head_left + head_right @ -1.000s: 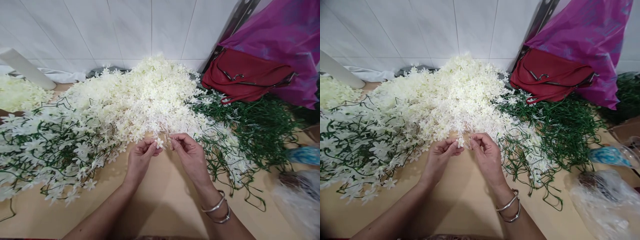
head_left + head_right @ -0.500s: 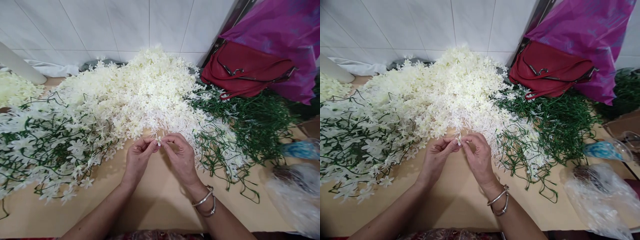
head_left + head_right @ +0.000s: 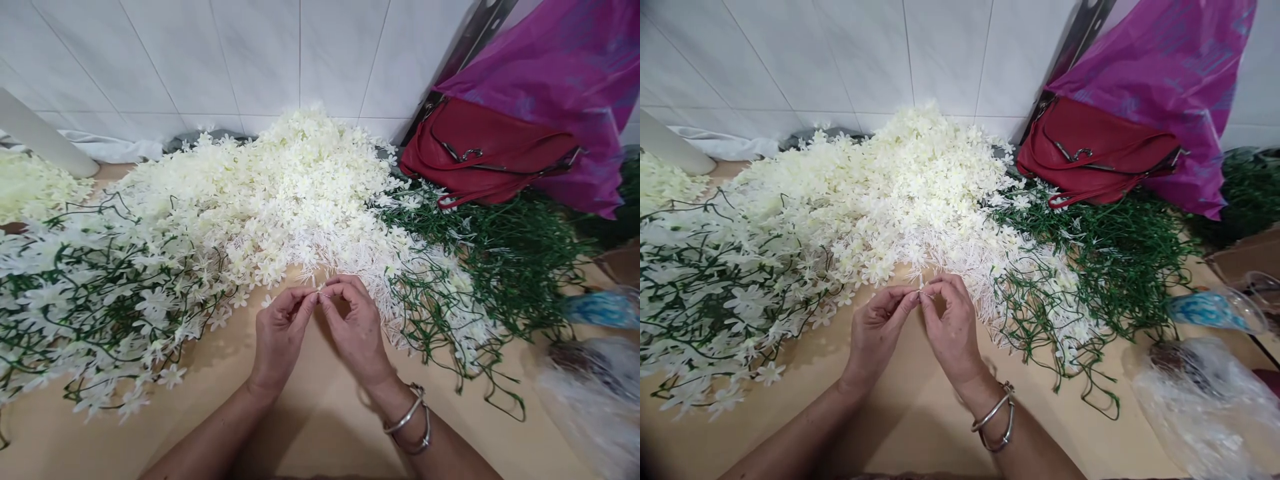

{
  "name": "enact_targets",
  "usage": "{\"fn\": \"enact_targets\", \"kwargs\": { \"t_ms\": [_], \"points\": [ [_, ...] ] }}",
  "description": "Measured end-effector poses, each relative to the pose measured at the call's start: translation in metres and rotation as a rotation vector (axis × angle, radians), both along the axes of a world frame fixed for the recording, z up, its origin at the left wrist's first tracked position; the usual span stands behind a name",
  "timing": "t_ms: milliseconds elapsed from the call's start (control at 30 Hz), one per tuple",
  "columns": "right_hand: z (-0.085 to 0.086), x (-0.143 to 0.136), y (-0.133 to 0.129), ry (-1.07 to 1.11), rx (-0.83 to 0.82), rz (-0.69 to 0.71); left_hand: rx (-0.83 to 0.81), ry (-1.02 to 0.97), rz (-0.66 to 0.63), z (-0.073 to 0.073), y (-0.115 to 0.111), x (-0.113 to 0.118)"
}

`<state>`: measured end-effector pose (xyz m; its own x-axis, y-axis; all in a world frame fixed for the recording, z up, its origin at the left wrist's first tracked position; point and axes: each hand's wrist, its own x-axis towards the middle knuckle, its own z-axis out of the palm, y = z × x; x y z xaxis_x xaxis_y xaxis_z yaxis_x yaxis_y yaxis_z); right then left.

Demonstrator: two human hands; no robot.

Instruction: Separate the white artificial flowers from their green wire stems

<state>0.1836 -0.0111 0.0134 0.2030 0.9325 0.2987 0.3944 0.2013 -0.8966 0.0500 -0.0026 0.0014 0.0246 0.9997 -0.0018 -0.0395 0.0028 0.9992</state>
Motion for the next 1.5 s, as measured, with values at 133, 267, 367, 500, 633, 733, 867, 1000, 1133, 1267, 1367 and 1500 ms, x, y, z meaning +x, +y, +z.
{"fn": "enact_targets", "kwargs": {
  "t_ms": [133, 267, 367, 500, 633, 733, 867, 1000, 1133, 1267, 1367, 1500],
  "points": [
    [0.002, 0.001, 0.0, -0.009, -0.008, -0.019, -0.005, -0.016, -0.001, -0.002, 0.0, 0.001],
    [0.001, 0.0, -0.001, -0.145, 0.065, -0.043, 0.034, 0.078, -0.028, -0.001, 0.0, 0.0],
    [0.0, -0.003, -0.003, -0.338, 0.163, -0.068, 0.042, 0.059, -0.039, 0.0, 0.0, -0.001],
    [0.002, -0.006, -0.004, -0.458, 0.218, -0.067, 0.019, -0.051, -0.021, 0.003, 0.0, 0.002],
    [0.004, -0.006, -0.005, -0.435, 0.22, -0.089, -0.021, -0.144, -0.03, 0.008, 0.001, 0.004],
    [0.003, -0.006, -0.004, -0.373, 0.208, -0.081, -0.07, -0.197, -0.031, 0.01, 0.003, 0.003],
    [0.001, -0.006, -0.001, -0.122, 0.11, -0.031, -0.147, -0.243, -0.045, 0.011, 0.007, -0.001],
    [0.0, -0.007, 0.001, 0.055, 0.029, -0.033, -0.155, -0.272, -0.062, 0.011, 0.008, -0.002],
    [0.002, -0.007, 0.001, 0.125, 0.026, -0.085, -0.149, -0.285, -0.067, 0.01, 0.005, 0.002],
    [0.003, -0.007, 0.002, 0.138, 0.04, -0.077, -0.134, -0.312, -0.034, 0.01, 0.004, 0.006],
    [0.002, -0.007, 0.003, 0.132, 0.036, -0.056, -0.124, -0.316, -0.014, 0.01, 0.004, 0.007],
    [0.0, -0.007, 0.003, 0.194, -0.002, -0.044, -0.133, -0.327, 0.007, 0.01, 0.004, 0.008]
  ]
}}
